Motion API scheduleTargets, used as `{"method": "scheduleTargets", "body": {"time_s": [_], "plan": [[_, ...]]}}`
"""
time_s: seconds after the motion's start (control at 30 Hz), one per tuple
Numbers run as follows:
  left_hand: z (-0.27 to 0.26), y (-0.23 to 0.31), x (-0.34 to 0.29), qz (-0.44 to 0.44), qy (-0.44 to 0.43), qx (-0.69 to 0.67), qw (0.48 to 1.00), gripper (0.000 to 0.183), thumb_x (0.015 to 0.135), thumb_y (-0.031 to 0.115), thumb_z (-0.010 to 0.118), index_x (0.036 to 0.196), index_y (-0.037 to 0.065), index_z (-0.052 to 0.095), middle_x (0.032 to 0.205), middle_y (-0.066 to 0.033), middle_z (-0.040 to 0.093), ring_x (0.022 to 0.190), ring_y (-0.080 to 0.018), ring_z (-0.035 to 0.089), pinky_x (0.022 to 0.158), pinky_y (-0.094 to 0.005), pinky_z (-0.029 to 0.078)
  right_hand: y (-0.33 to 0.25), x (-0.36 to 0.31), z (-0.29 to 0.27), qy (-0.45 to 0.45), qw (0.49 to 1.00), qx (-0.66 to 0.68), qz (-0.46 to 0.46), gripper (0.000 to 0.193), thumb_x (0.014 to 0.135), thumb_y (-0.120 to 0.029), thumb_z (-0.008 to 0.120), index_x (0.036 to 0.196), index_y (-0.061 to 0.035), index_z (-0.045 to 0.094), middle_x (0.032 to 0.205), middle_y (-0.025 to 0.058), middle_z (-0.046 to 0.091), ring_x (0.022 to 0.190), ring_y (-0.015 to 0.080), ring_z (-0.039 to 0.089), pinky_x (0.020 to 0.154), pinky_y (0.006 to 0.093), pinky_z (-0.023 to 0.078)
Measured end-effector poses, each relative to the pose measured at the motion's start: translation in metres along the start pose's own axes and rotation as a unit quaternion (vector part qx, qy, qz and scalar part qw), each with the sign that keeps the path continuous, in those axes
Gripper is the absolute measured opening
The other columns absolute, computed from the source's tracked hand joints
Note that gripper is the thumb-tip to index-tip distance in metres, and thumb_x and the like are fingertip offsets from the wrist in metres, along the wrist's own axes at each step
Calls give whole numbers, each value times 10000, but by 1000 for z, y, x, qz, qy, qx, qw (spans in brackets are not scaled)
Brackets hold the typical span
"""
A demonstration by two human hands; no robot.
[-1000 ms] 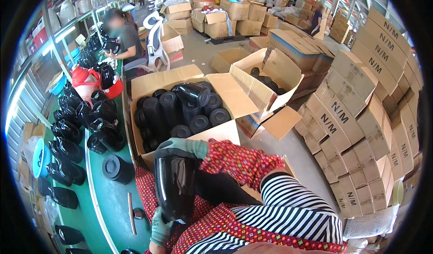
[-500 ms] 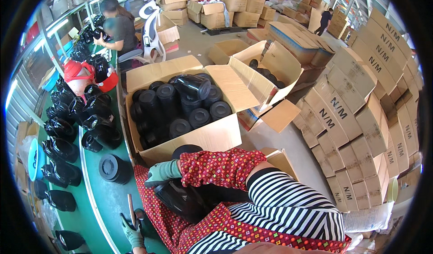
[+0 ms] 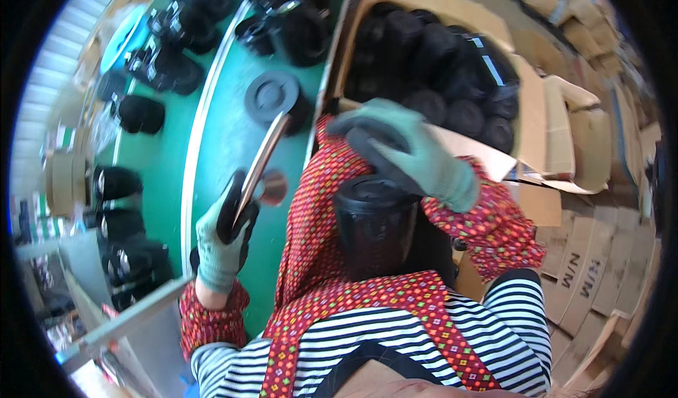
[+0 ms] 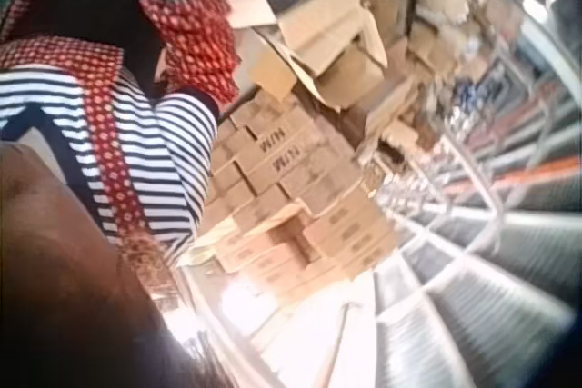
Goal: The person repeatedly picks up black kettle bodies and lids from a table and a cardboard box, inserts a metal rod into the kettle, and secures the lid. The assembled kettles are placed back on the table. The process is repeated for multiple units.
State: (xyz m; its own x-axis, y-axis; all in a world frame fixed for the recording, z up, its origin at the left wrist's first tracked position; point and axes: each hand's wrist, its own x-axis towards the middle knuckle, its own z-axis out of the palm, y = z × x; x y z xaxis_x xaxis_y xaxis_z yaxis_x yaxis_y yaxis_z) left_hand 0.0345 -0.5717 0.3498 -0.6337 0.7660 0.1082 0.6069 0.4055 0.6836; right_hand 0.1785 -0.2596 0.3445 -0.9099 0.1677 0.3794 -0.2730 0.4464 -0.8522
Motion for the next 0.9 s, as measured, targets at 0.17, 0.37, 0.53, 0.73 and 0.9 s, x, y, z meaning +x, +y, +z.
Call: {"method": "scheduleTargets", "body": {"time_s": [0.17,0.37,0.53,0.73,0.9], "plan": [[-2,76,53,29,-83,-120,989,623,908,-4,759,1497,-23,556,1342,-260,687,1149,-322,735,951,-362,565,-18,43,-26,-46,933,-265,-237,628,789,-211,763,1409,-146,677,1422,149,620,1372,390,531,1207,560,363],[-5,106,106,24,-276,-289,916,776,878,288,791,1509,-70,514,1344,-242,680,1169,-305,704,958,-396,550,92,13,-15,107,963,-133,-210,239,1022,-142,623,1201,5,685,1051,158,687,1017,332,663,976,449,523],[39,96,136,260,-226,-227,911,690,873,445,739,1340,-56,650,1319,-262,656,1206,-409,644,1039,-517,489,128,-21,-1,22,984,-92,-148,408,965,-82,685,1364,-25,624,1220,145,655,1122,324,642,1003,440,513],[72,61,135,245,-315,-396,827,333,968,234,599,1104,-29,751,1150,-198,707,1261,-441,625,1185,-610,359,98,-37,-10,-28,985,-161,-60,349,993,-143,652,1338,-98,666,1217,166,674,1086,381,651,979,490,513],[85,86,119,223,-270,-372,859,381,1002,181,506,1207,-80,692,1219,-234,691,1326,-451,581,1204,-613,316,117,-56,-3,-31,990,-118,-74,418,987,-161,673,1385,-48,616,1317,174,631,1215,383,608,1084,493,482]]}}
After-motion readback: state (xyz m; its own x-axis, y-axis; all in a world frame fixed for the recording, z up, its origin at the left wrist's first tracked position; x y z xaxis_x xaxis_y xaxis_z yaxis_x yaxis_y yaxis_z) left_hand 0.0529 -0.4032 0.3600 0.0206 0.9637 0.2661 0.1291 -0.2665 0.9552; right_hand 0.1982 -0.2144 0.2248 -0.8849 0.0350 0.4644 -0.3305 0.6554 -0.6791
